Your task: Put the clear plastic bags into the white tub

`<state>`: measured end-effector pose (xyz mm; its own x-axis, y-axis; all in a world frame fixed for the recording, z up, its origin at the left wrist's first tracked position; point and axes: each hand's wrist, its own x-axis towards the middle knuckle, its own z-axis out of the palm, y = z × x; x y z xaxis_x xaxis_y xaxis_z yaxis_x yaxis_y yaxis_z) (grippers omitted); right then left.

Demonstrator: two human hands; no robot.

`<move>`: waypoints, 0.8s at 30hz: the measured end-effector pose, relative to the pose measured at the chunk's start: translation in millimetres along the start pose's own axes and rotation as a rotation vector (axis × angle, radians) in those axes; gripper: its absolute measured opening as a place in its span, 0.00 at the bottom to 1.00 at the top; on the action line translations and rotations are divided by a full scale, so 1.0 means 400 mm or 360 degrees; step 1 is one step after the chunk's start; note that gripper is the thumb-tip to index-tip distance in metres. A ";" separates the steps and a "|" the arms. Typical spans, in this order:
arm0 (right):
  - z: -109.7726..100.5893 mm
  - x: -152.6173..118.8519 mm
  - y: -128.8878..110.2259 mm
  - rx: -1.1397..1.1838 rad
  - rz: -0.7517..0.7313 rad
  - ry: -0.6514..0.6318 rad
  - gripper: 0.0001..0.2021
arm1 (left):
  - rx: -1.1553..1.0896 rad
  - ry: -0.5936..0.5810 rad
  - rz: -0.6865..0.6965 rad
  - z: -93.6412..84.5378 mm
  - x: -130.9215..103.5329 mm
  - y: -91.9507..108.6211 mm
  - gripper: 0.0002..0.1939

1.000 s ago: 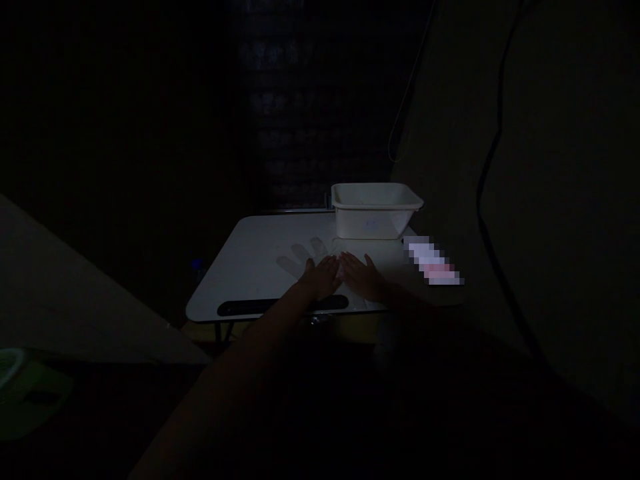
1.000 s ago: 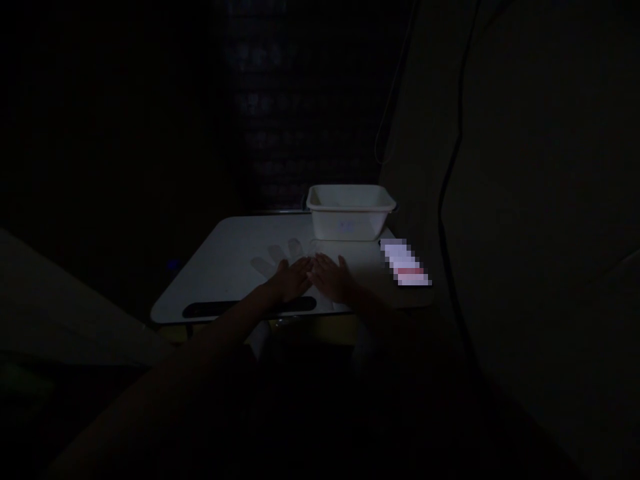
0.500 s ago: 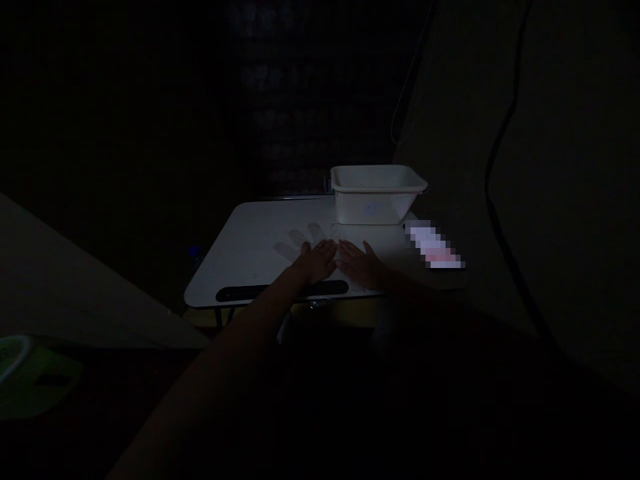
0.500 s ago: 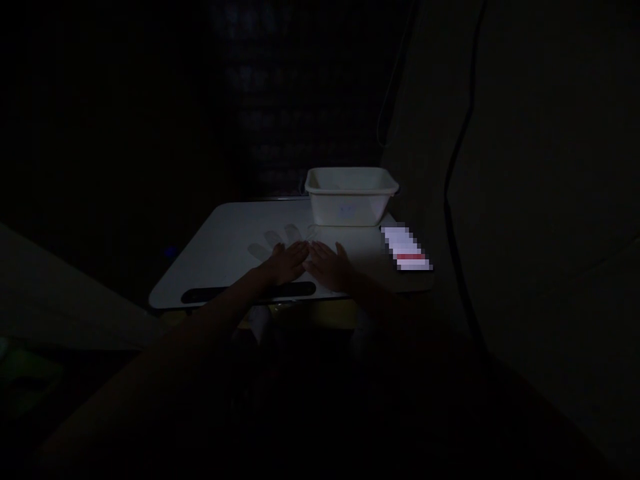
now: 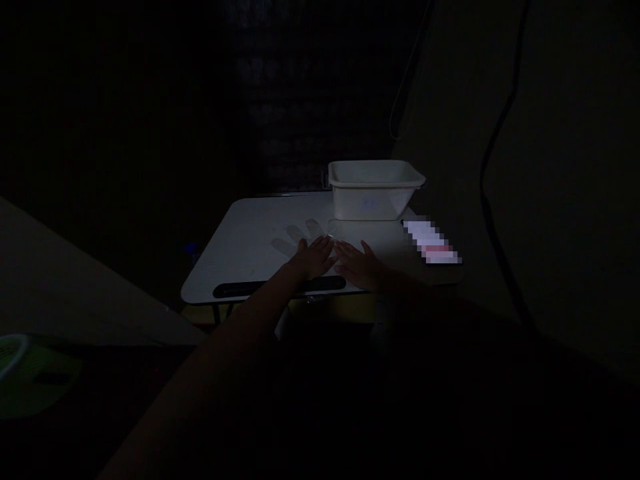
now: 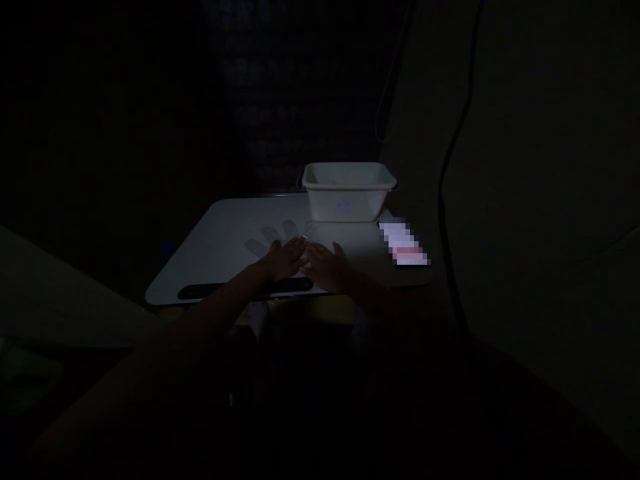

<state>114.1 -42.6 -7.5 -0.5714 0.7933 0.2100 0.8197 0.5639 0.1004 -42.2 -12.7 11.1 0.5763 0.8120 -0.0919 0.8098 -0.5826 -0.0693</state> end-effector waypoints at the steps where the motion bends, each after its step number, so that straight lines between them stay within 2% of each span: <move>1: 0.004 -0.005 0.000 0.0003 -0.0019 -0.0006 0.25 | -0.0005 0.0000 -0.0005 0.002 0.000 -0.002 0.29; 5: 0.013 -0.018 -0.002 0.0011 -0.0070 -0.0034 0.25 | -0.0005 0.0014 -0.0013 0.007 0.002 -0.009 0.30; 10: -0.002 -0.008 -0.002 0.0066 0.0008 -0.0018 0.26 | -0.0036 0.0053 -0.0025 0.006 0.004 -0.013 0.30; 20: 0.002 -0.017 -0.006 0.0078 -0.0027 -0.0088 0.26 | -0.0010 0.0021 -0.0009 0.003 0.002 -0.007 0.30; 24: -0.004 -0.008 -0.005 0.0076 0.0003 -0.0057 0.26 | -0.0038 0.0014 -0.0028 -0.006 0.001 -0.003 0.30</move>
<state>114.5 -46.7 -6.9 -0.5714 0.8017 0.1752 0.8187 0.5718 0.0532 -42.7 -11.7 13.3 0.5628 0.8225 -0.0821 0.8222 -0.5673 -0.0469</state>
